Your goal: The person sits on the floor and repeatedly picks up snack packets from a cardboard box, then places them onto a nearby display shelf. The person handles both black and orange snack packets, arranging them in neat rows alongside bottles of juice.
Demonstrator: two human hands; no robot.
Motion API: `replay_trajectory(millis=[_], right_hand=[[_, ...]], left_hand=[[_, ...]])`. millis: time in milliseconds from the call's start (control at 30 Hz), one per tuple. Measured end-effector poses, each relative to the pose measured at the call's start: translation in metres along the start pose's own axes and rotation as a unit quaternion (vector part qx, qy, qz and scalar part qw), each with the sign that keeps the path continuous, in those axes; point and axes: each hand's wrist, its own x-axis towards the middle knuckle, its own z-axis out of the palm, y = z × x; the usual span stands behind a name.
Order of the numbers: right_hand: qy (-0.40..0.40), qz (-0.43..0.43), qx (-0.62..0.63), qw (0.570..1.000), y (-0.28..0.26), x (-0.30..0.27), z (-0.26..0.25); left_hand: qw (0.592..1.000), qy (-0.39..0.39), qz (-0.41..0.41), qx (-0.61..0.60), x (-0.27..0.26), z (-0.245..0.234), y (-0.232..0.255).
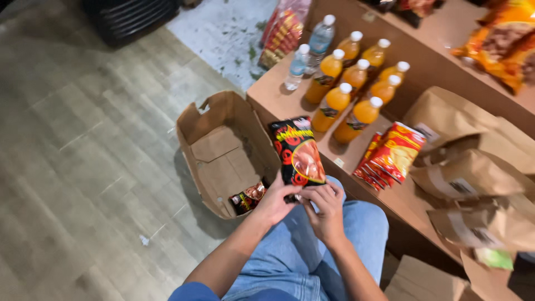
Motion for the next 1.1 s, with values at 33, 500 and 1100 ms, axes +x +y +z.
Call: replay_trajectory(millis=[33, 500, 1100], right_hand=[[0.008, 0.0, -0.006, 1.0, 0.002, -0.006, -0.01], [0.015, -0.028, -0.239, 0.971, 0.012, 0.013, -0.091], [-0.208, 0.182, -0.106, 0.955, 0.013, 0.109, -0.147]], left_hand=[[1.0, -0.009, -0.002, 0.005, -0.007, 0.0, -0.002], [0.935, -0.3, 0.011, 0.19, -0.05, 0.01, -0.022], [0.823, -0.465, -0.001, 0.326, -0.096, 0.034, 0.008]])
